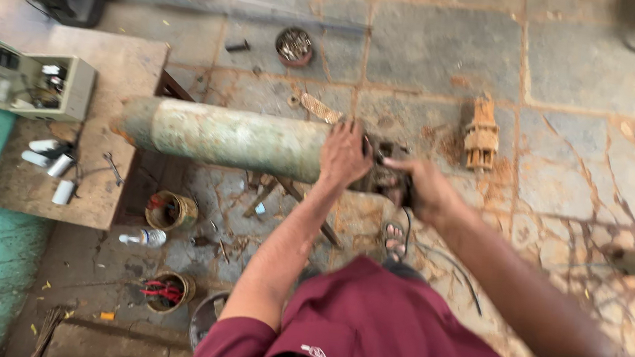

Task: The person uses a hammer and screwdriver to adjust a metal clamp attached to a large cylindrical tank. They repeatedly strike the clamp and rotate the screwdriver to tighten or loosen the fixture while standing in a workshop.

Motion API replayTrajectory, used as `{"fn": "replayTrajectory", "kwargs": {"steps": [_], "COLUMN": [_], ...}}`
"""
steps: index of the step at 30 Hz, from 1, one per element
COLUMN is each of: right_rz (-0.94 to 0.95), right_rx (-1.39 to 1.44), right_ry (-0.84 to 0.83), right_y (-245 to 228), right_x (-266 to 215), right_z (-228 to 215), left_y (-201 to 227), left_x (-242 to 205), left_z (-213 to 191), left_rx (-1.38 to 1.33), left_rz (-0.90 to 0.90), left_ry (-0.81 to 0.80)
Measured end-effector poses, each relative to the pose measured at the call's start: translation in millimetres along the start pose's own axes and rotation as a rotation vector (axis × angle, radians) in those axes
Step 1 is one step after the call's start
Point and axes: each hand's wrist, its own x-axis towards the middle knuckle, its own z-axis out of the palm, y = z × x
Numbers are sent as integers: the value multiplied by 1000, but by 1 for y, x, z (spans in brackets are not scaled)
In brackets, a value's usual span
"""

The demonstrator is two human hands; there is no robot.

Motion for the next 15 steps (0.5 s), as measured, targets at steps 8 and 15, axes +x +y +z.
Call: {"fn": "replayTrajectory", "kwargs": {"steps": [8, 15], "right_rz": [-1120, -1702], "right_rx": [-776, 97], "right_ry": [865, 1215], "right_y": [35, 56], "right_x": [8, 52], "right_z": [6, 16], "left_y": [4, 8], "left_x": [15, 2], "left_z": [2, 6], "left_rx": [-93, -205], "left_rz": [-102, -113], "left_ry": [-185, -308]}}
